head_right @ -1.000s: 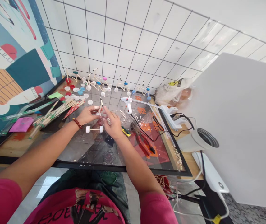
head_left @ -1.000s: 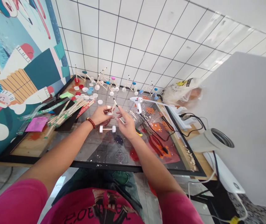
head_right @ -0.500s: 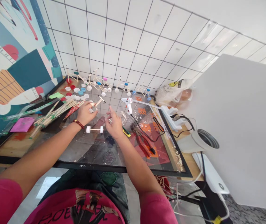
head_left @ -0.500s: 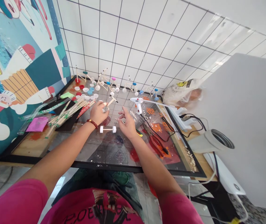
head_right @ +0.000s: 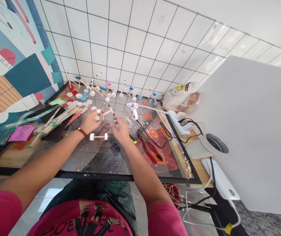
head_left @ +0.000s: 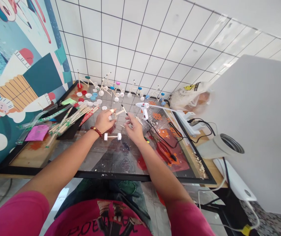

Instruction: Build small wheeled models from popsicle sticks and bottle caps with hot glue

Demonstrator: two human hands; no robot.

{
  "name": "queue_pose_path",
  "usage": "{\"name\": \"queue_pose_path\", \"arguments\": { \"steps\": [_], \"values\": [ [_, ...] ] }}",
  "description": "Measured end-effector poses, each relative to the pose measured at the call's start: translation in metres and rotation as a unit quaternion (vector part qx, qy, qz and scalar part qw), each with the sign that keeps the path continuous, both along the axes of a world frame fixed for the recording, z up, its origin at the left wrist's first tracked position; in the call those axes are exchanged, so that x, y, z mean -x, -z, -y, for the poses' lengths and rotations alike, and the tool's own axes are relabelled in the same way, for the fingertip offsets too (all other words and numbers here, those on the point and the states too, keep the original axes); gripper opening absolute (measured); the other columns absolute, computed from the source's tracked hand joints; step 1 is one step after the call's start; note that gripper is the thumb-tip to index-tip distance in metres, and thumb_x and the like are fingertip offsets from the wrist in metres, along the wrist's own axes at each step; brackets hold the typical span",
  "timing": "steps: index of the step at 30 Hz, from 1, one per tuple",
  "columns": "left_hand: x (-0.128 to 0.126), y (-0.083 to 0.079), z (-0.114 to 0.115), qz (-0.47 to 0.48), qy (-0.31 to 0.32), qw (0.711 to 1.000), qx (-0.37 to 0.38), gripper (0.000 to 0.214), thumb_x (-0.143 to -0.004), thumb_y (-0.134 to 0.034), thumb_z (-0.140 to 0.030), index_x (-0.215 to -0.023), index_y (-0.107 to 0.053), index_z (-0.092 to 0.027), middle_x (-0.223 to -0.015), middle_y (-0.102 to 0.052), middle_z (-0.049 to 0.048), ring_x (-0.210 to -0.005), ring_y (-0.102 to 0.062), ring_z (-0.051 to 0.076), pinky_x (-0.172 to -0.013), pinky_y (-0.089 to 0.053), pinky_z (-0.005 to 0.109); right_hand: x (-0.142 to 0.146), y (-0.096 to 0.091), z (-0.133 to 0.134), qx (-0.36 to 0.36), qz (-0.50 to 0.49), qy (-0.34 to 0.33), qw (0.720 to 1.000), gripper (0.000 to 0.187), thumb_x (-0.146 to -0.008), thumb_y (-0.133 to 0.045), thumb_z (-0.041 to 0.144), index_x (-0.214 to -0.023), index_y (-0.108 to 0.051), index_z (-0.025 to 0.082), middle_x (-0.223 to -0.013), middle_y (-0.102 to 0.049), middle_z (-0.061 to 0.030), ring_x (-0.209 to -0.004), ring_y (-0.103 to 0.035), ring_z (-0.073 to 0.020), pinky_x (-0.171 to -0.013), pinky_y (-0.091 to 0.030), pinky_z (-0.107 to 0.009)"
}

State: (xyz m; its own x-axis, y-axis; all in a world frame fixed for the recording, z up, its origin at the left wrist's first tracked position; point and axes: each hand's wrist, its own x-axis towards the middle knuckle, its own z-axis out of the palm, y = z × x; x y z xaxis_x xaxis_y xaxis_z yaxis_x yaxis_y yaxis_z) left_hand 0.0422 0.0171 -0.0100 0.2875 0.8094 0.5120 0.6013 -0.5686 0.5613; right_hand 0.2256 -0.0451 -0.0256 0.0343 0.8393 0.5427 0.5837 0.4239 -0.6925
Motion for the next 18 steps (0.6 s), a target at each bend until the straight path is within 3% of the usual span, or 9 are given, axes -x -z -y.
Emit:
{"name": "queue_pose_path", "arguments": {
  "steps": [9,14,18],
  "values": [
    [0.0003,0.0001,-0.0003,0.013,0.008,1.0,0.007,0.054,-0.07,-0.07,-0.018,-0.123,-0.064,-0.019,-0.108,-0.07,0.0076,-0.099,-0.062,0.024,-0.093,-0.047,0.035,0.0009,-0.0019,0.0008,0.0,-0.001,0.003,1.0,0.056,-0.08,-0.057,0.019,-0.136,-0.052,0.024,-0.109,-0.067,-0.0067,-0.081,-0.063,-0.0164,-0.084,-0.053,-0.034],
    [0.0004,-0.0004,-0.0007,0.026,0.002,1.0,0.01,0.055,-0.069,-0.071,-0.018,-0.124,-0.064,-0.019,-0.107,-0.069,0.0077,-0.096,-0.063,0.024,-0.09,-0.049,0.036,0.0002,0.001,-0.0009,0.006,-0.009,0.013,1.0,0.06,-0.08,-0.057,0.02,-0.139,-0.047,0.023,-0.11,-0.066,-0.0074,-0.08,-0.063,-0.0159,-0.084,-0.053,-0.035],
    [0.0025,0.0032,-0.0056,0.068,-0.006,0.998,0.018,0.061,-0.065,-0.074,-0.018,-0.125,-0.062,-0.021,-0.119,-0.062,0.0091,-0.089,-0.064,0.02,-0.084,-0.052,0.033,-0.0006,0.0036,-0.0017,0.006,-0.012,0.016,1.0,0.061,-0.08,-0.057,0.021,-0.14,-0.045,0.022,-0.112,-0.066,-0.0078,-0.08,-0.063,-0.0157,-0.085,-0.052,-0.035]
  ]
}}
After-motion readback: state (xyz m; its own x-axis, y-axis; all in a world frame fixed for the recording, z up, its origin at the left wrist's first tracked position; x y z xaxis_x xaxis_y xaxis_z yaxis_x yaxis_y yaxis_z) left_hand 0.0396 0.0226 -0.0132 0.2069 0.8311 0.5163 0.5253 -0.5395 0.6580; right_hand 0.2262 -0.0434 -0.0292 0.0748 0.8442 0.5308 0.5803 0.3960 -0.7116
